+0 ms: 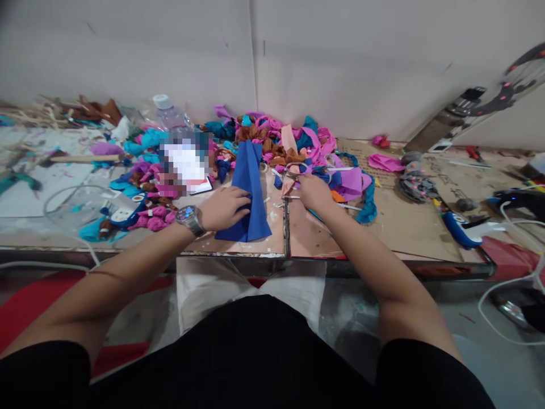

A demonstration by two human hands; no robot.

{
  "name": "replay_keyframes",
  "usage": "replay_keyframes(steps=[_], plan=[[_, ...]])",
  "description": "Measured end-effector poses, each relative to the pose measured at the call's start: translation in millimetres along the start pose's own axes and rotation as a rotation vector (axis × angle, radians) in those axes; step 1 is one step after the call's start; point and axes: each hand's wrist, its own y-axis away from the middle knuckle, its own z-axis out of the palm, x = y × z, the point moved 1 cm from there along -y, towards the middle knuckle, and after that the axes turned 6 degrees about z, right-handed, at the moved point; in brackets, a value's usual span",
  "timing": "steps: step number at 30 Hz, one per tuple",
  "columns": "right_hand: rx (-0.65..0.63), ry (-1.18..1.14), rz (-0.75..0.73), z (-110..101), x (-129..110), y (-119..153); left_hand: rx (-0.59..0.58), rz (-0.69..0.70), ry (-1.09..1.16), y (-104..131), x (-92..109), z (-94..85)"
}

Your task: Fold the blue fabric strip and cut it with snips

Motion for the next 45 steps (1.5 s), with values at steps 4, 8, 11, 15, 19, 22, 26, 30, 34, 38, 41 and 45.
replay_keyframes(steps=[4, 8, 11, 15, 19, 22, 26, 30, 34, 38, 41, 45], plan=[[0.003, 0.061, 0.050, 3, -1, -4, -0.041, 0.042, 0.050, -1, 29, 5.0], [-0.011, 0.052, 0.141, -1, -5, -9, -0.098, 0.048, 0.054, -2, 44, 13.0], [-0.052, 0.020, 0.215, -4, -6, -13, -0.133, 0.068, 0.076, 1, 51, 16.0], [0.015, -0.126, 0.171, -8, -2, -13, -0.148, 0.120, 0.129, 11, 58, 15.2], [0.152, -0.452, 0.131, -11, 11, -14, -0.113, 0.107, 0.126, 27, 58, 11.0], [0.255, -0.677, 0.155, -12, 23, -18, -0.069, -0.016, 0.083, 39, 49, 6.5], [0.256, -1.001, 0.243, -17, 35, -25, -0.036, -0.178, 0.025, 55, 32, 2.6], [0.303, -1.149, 0.266, -24, 31, -20, -0.083, -0.125, 0.048, 65, 23, 3.9], [0.149, -1.423, 0.267, -24, 3, 8, -0.027, -0.113, 0.053, 67, 24, 9.4], [-0.251, -1.665, 0.172, -18, -38, 52, 0.052, -0.083, 0.073, 64, 27, 14.0], [-0.471, -1.744, 0.169, -8, -62, 88, 0.160, -0.105, 0.098, 60, 31, 11.6], [-0.636, -1.890, 0.205, 10, -88, 133, 0.304, -0.185, 0.123, 55, 35, 5.4]])
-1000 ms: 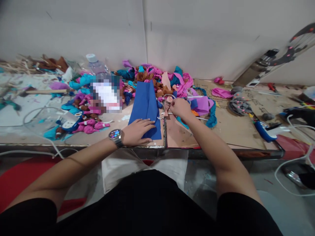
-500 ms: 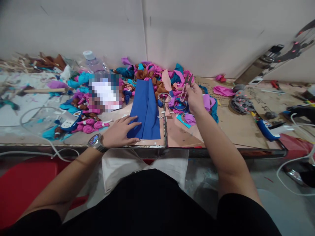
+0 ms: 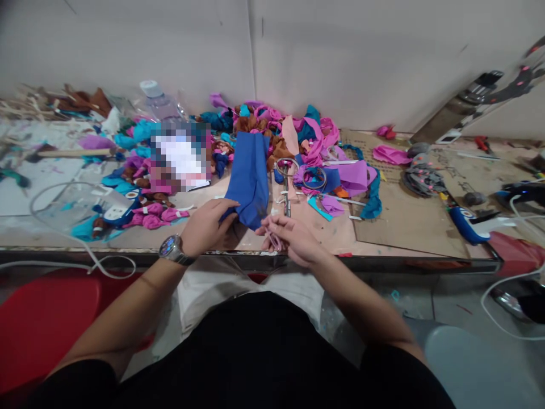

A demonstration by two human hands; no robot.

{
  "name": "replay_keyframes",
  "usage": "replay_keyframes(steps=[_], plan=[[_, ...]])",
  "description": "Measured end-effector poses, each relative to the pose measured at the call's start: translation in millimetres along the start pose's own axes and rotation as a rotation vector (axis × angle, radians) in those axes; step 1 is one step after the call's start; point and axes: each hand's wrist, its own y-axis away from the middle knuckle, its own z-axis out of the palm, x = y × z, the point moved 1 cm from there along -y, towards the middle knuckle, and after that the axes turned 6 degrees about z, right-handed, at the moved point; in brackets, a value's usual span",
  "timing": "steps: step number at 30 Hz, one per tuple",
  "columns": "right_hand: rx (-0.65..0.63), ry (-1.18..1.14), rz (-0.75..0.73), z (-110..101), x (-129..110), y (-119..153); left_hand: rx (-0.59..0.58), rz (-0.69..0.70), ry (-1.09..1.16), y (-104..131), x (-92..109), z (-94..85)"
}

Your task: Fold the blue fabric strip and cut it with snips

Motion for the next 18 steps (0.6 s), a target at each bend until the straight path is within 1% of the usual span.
replay_keyframes(steps=[3, 4, 5, 8, 10, 12, 16, 18], plan=[[-0.116, -0.109, 0.079, 20, 31, 14, 0.048, 0.008, 0.057, -2, 3, 0.7], [-0.126, -0.147, 0.087, 26, 39, 18, 0.055, 0.025, 0.078, -2, 4, 1.4], [-0.119, -0.197, 0.082, 32, 46, 22, 0.056, 0.050, 0.095, -1, 5, 2.2], [-0.039, -0.331, 0.043, 45, 61, 33, 0.028, 0.139, 0.125, 2, 7, 4.4], [0.008, -0.366, 0.007, 49, 67, 39, 0.006, 0.185, 0.131, 4, 7, 5.6], [0.039, -0.382, 0.002, 51, 70, 44, 0.006, 0.216, 0.125, 5, 7, 6.8], [0.105, -0.382, 0.023, 51, 75, 48, 0.088, 0.212, 0.077, 3, 8, 8.9], [0.111, -0.374, 0.058, 52, 78, 48, 0.133, 0.190, 0.066, 2, 10, 9.6]])
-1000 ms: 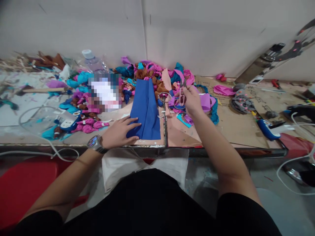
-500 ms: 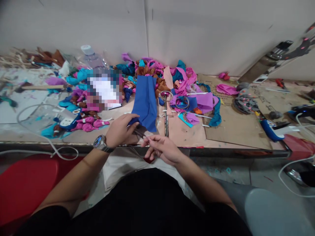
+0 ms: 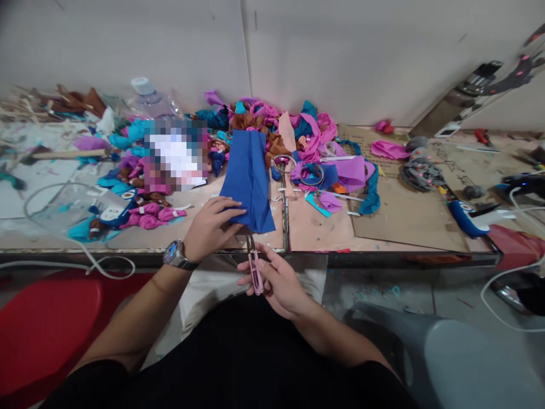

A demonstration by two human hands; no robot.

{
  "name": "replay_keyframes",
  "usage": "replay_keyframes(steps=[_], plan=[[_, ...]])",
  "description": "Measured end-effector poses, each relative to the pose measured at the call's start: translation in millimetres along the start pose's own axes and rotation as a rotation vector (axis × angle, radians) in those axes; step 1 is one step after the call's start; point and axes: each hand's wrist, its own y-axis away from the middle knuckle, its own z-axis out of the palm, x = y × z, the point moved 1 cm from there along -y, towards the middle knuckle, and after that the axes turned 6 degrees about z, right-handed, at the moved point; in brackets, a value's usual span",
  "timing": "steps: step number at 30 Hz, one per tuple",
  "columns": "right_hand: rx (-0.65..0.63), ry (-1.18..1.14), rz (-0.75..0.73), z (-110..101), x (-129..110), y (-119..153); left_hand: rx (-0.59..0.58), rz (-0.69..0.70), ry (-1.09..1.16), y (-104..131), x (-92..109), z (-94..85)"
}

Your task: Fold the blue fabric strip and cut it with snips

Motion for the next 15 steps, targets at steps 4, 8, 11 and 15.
replay_keyframes(steps=[4, 8, 11, 15], plan=[[-0.053, 0.013, 0.088, 2, 5, -1, 0.020, -0.026, -0.010, 2, 6, -0.1], [-0.080, 0.001, 0.074, 1, 7, -5, 0.010, -0.039, -0.016, 9, 13, -2.0], [-0.113, -0.005, 0.056, 0, 7, -10, 0.016, -0.032, 0.013, 14, 18, -1.5], [-0.145, -0.004, 0.067, 2, 3, -14, 0.045, 0.006, 0.049, 19, 20, 1.3]])
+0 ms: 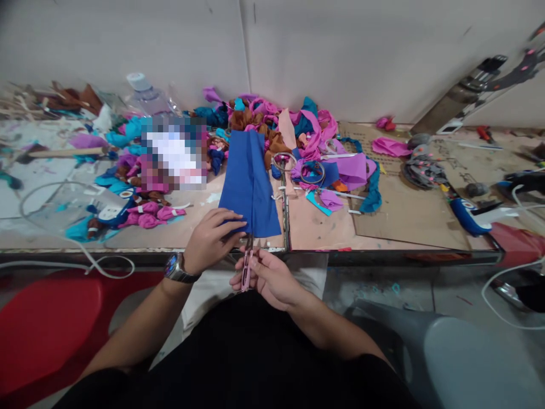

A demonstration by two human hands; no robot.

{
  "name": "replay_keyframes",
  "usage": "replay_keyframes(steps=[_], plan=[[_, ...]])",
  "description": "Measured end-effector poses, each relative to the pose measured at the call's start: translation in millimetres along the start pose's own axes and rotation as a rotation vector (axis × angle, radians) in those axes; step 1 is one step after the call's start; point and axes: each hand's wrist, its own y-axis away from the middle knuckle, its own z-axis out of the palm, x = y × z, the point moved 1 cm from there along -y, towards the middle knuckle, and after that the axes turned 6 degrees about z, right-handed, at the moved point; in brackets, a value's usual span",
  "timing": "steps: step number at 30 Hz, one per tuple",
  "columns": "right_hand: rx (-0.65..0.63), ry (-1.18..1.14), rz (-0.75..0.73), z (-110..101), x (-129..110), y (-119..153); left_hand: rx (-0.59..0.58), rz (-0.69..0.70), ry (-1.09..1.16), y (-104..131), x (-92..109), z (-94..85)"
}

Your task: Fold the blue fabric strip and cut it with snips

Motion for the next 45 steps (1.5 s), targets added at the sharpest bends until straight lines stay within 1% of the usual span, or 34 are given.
replay_keyframes(steps=[3, 6, 9, 13, 23, 29, 32, 37, 45], plan=[[-0.006, -0.001, 0.020, 2, -1, 0, 0.051, -0.003, 0.001, 1, 0, 0.8], [-0.023, -0.012, 0.053, 4, 2, 2, 0.068, -0.019, -0.009, 1, 0, 0.7], [-0.016, -0.022, 0.064, 5, 4, 2, 0.049, -0.023, -0.014, 2, 0, 0.7], [-0.001, -0.023, 0.025, 6, 2, -2, 0.035, -0.006, -0.006, 4, 0, 0.5], [-0.005, -0.048, 0.016, 5, -1, -7, -0.028, 0.087, 0.050, 9, -2, -0.5], [-0.004, -0.047, 0.014, 4, -3, -6, -0.012, 0.124, 0.040, 12, -5, 1.1], [-0.008, -0.053, 0.020, 4, -2, -6, -0.003, 0.106, 0.041, 12, -5, 0.7], [-0.008, -0.049, 0.026, 2, -2, -6, -0.022, 0.067, 0.038, 11, -4, -0.3], [-0.012, -0.046, 0.021, 3, -3, -7, 0.012, 0.114, 0.042, 11, -3, -0.5]])
